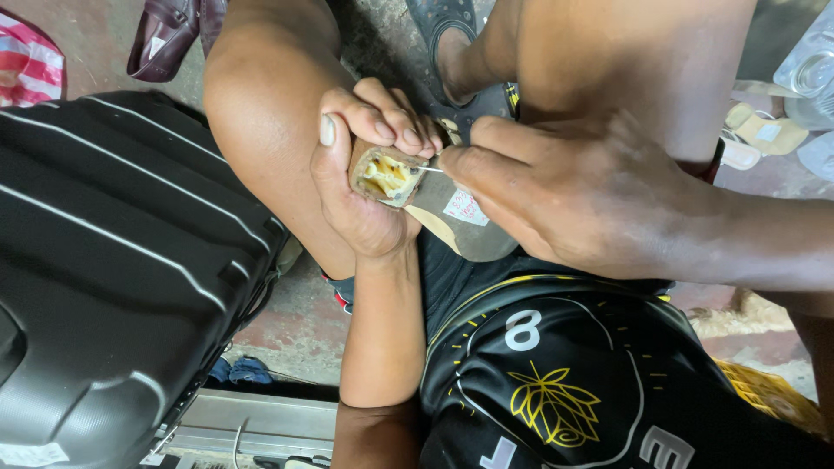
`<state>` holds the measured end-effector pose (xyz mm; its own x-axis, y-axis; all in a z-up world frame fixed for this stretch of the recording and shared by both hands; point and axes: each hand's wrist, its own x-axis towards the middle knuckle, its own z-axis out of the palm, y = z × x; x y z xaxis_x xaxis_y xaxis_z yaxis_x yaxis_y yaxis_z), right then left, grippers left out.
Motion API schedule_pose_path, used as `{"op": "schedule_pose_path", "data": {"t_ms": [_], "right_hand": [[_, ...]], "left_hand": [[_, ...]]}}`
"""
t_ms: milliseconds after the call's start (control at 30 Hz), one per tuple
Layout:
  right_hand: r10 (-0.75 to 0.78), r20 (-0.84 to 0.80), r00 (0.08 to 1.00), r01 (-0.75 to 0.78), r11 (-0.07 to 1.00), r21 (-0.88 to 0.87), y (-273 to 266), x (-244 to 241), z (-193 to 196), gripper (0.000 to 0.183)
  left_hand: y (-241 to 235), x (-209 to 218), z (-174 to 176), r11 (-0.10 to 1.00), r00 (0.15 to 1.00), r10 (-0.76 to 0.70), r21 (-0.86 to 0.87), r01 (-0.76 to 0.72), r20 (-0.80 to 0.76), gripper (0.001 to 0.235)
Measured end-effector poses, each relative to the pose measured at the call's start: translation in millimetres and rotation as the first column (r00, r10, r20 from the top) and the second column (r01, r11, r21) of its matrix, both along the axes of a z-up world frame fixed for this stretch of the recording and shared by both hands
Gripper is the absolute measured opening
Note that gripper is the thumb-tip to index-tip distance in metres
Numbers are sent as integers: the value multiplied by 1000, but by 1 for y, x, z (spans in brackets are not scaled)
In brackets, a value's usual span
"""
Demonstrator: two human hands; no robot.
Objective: The person sits on the floor and uses a small metal tool to scrape and clean the heel area of a beige shoe. They hold the shoe steady with one hand while working on the heel with the other, focusing on removing material from the heel's surface.
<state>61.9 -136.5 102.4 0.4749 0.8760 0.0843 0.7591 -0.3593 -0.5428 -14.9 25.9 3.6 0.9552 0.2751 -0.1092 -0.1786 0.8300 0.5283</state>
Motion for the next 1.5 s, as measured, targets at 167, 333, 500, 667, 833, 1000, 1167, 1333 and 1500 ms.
{"op": "schedule_pose_path", "data": {"t_ms": [167,333,500,667,833,1000,1167,1333,1500], "right_hand": [[33,-15,999,-34,999,-31,2,1,-2,28],[63,40,997,-59,995,-84,8,3,0,27],[118,83,989,-83,936,-343,13,-4,0,22],[29,-15,999,-30,995,-98,12,2,-15,17],[-61,-410,910,68,998,3,7,14,-28,6],[8,-486,874,30,997,71,-4,19,-38,12],[90,-313,946,-78,996,51,-11,21,-41,15],[150,-186,971,-144,988,46,-15,23,-43,11],[192,-258,947,-178,981,76,-17,24,-45,13]], "left_hand": [[2,-5,-1,984,998,49,175,-43,-26,38],[2,-10,-3,930,992,98,361,-64,-77,38],[1,-13,-4,895,985,96,445,-24,-141,39],[8,-9,-8,859,979,56,510,53,-197,39],[10,-9,-5,919,981,11,390,67,-196,38],[7,-10,-3,933,984,-29,350,90,-175,39],[4,-7,-2,958,983,-81,259,122,-166,39],[5,-6,-2,964,972,-149,192,183,-180,39],[7,-6,-3,969,964,-236,40,242,-121,38]]}}
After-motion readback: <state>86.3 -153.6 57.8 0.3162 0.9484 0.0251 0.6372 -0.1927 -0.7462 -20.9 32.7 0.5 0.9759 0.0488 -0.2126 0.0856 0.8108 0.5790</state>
